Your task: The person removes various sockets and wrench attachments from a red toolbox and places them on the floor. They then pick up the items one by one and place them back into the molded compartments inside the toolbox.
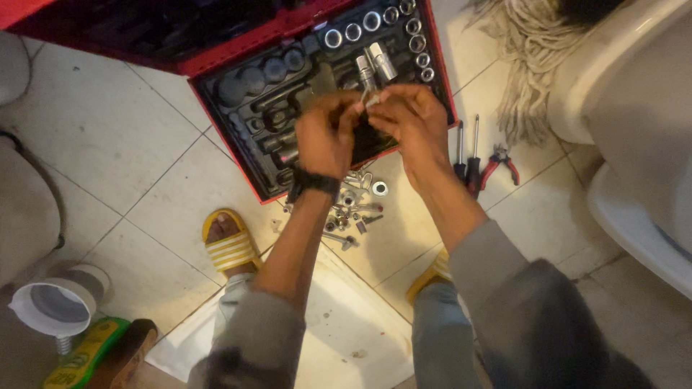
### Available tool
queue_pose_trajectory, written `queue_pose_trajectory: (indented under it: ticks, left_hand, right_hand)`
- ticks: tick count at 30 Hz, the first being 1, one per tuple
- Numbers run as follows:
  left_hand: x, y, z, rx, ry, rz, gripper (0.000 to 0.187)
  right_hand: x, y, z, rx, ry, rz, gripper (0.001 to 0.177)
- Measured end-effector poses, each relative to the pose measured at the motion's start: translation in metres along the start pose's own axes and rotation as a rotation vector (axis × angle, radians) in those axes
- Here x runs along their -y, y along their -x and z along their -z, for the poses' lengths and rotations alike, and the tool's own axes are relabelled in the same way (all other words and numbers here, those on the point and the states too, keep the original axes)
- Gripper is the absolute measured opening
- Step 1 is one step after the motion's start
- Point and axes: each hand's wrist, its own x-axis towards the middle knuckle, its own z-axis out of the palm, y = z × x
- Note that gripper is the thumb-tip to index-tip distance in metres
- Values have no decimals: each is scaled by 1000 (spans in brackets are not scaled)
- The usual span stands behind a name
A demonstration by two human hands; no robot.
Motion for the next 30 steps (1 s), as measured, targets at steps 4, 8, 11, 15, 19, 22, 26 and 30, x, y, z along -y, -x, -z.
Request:
queue_pose_trajectory:
  ticks: [4,8,11,15,19,22,26,30]
  left_hand:
    - [-8,36,8,155,177,271,14]
    - [1,81,14,196,103,311,8]
    - [26,118,16,253,30,261,12]
    - [70,170,15,407,98,461,14]
    - [111,216,13,383,15,764,21]
    - [143,237,9,286,86,861,26]
    - [180,237,3,244,176,820,36]
    - [199,216,4,331,-112,681,36]
  right_hand:
    - [1,32,13,28,-67,-68,25]
    - [-13,71,34,166,93,-45,37]
    - [-41,96,57,192,229,-155,33]
    - [-103,114,86,312,355,-172,34]
    - [-175,125,106,158,331,-385,31]
    - [-222,125,108,30,145,-436,27]
    - [-259,108,92,-180,60,-463,25]
    - [-265,90,75,-248,177,-381,18]
